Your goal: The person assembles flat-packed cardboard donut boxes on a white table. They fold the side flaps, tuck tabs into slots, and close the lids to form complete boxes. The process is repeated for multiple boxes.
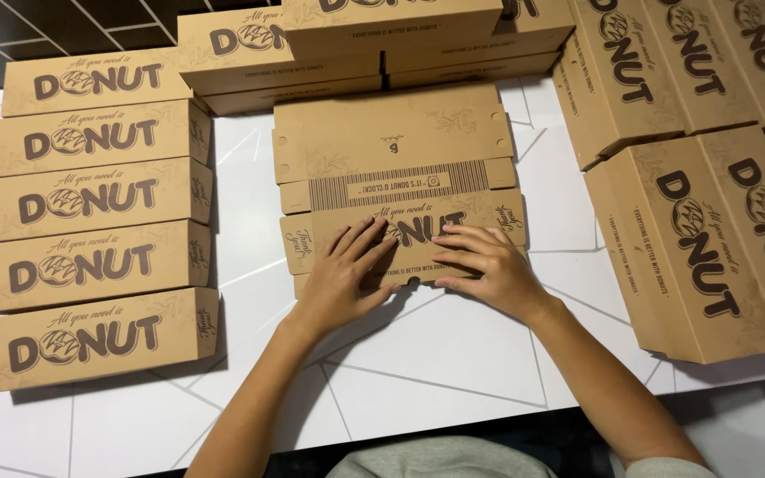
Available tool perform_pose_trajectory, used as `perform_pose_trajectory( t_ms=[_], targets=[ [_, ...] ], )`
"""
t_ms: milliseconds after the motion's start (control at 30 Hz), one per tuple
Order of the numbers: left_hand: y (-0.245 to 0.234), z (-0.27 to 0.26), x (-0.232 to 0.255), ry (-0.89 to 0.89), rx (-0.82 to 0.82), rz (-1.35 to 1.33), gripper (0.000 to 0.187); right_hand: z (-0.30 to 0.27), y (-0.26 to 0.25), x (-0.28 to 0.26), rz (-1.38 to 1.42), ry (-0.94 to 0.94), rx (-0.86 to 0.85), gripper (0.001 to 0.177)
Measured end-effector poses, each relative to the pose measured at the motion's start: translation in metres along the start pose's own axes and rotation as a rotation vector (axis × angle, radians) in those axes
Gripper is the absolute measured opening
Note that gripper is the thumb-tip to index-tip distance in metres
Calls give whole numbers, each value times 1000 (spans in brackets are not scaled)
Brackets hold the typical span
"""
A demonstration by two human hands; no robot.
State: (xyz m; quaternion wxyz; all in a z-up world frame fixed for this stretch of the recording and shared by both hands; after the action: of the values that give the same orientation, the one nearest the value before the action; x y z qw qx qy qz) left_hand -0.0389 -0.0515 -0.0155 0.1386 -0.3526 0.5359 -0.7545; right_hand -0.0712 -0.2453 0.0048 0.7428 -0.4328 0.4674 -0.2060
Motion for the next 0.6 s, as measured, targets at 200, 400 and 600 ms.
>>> perform_pose_trajectory(
  t_ms=[200, 400, 600],
  targets=[
    [1, 0, 0, -16, 13, -12, 67, -1, 1, 1, 18, 17, -12, 32],
    [0, -1, 2, -1, 40, 19, 67, -2, 3, 1, 1, -17, 20, 29],
    [-1, -3, -2, 44, 50, 87, 72, -10, -1, -7, -154, -122, 127, 22]
  ],
)
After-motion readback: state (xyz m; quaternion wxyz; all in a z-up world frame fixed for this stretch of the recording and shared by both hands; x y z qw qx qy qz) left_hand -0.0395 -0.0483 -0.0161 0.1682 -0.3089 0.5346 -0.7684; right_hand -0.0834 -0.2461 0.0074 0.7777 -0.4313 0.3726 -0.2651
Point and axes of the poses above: each hand's wrist, its own z-axis towards the middle knuckle, its own y-axis out of the palm, x = y × z, the point moved 8 cm from there along z, towards the middle knuckle, and after that the axes turned 7 degrees about -x, right-handed, at the moved point
